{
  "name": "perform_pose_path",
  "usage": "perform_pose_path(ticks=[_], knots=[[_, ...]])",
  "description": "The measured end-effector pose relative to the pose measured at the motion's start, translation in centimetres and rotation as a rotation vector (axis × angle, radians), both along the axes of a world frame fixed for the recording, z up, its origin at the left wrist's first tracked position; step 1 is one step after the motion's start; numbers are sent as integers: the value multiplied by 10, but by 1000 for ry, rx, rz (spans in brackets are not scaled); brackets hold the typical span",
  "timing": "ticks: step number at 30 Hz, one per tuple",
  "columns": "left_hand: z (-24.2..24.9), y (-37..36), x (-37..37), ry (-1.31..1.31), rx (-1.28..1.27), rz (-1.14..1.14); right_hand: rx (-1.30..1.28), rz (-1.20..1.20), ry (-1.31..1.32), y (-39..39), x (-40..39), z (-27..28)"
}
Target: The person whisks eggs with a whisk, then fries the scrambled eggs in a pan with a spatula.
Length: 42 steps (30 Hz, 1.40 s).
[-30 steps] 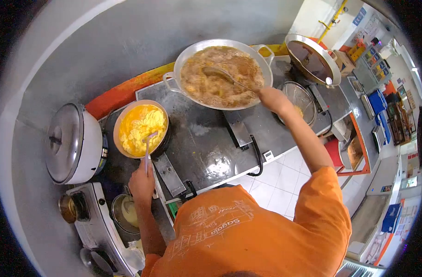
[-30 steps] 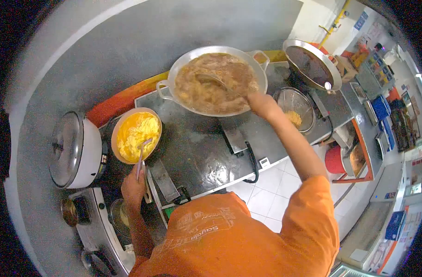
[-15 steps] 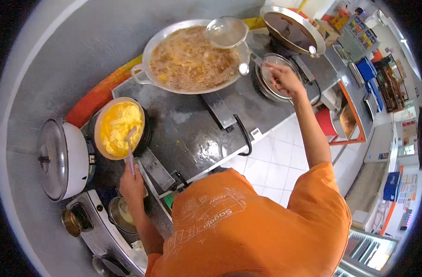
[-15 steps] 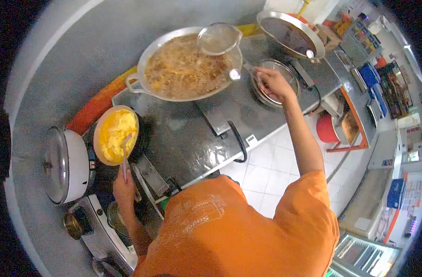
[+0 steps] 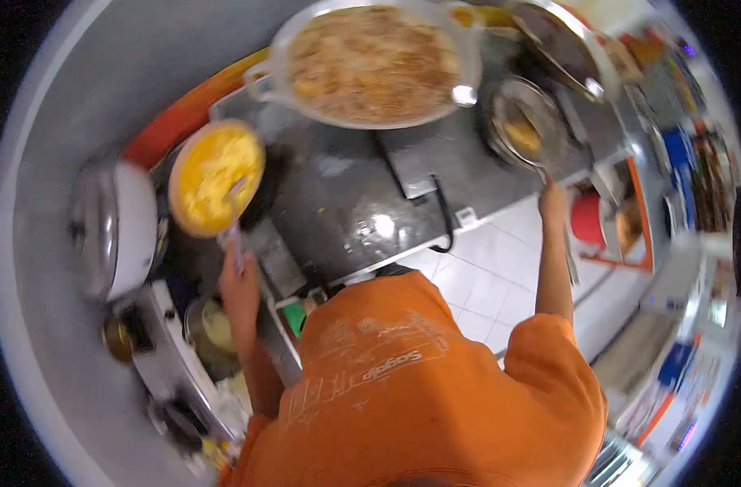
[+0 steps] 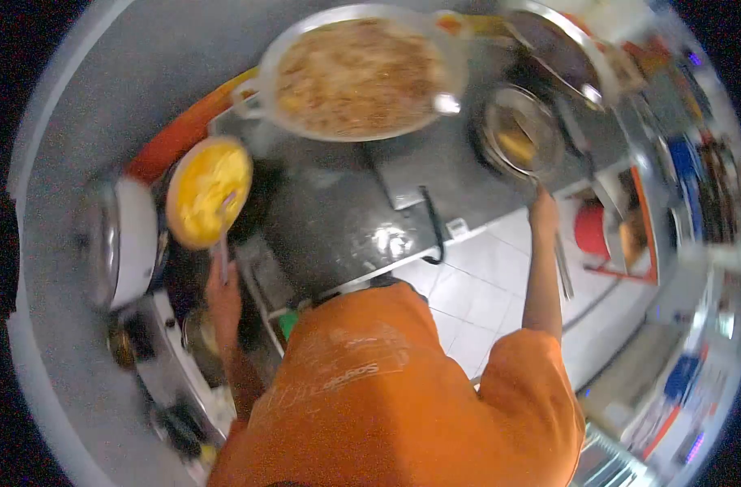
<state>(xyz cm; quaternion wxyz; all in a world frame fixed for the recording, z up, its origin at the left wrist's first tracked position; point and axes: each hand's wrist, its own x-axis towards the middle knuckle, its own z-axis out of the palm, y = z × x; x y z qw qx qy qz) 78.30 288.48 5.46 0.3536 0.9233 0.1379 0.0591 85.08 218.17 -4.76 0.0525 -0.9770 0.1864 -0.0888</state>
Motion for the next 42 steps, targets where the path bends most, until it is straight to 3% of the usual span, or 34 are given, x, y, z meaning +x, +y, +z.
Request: perform_pose_path(ticks=[1,3,5,7,10,12,13,15,17,19,22,24,25,27,30,33,36,37,40,42], knots=[[10,-9,1,84,-29,21,12,-12,11,11,1,-12],[-6,-12,-1,-23,-65,-11,-66,-60,92,19,-2,-34],[-9,-18,-2,214,-202,34,5,38,-86,23,-9,-50],[-15,-28,-7,175,-317,78,-183,-34,-152,59,-13,-35],[-13,-42,-4,114,-417,96,-146,127,-650,142,2,6],[-19,-47,-4,81,-513,90,316,316,-657,240,17,35],[-28,-47,-4,68,-586,80,734,311,-435,295,19,48],[-14,-54,-5,54,-692,66,1172,481,127,396,24,81],[-15,-53,-8,31,-629,-50,1355,567,540,475,42,89],[-11,-49,-15,-72,-466,-159,1256,698,693,528,68,88],[8,-31,-38,16,-563,-342,917,1004,934,551,105,101],[6,-10,-65,-114,-630,-163,243,1311,669,557,138,127],[8,0,-74,-110,-641,-78,-218,1519,297,548,162,106],[-4,21,-92,-135,-616,73,-511,1515,200,564,172,148],[-37,46,-109,-188,-523,263,-512,1641,129,578,223,176],[-61,56,-111,-147,-463,415,-578,1545,267,619,232,233],[-82,64,-90,27,-832,344,-822,1485,28,652,263,229],[-84,66,-81,34,-1016,324,-762,1518,-23,670,254,240],[-78,72,-63,106,-1442,278,-964,1503,-37,718,267,236],[-94,72,-57,75,-1337,246,-904,1556,-64,738,296,216]])
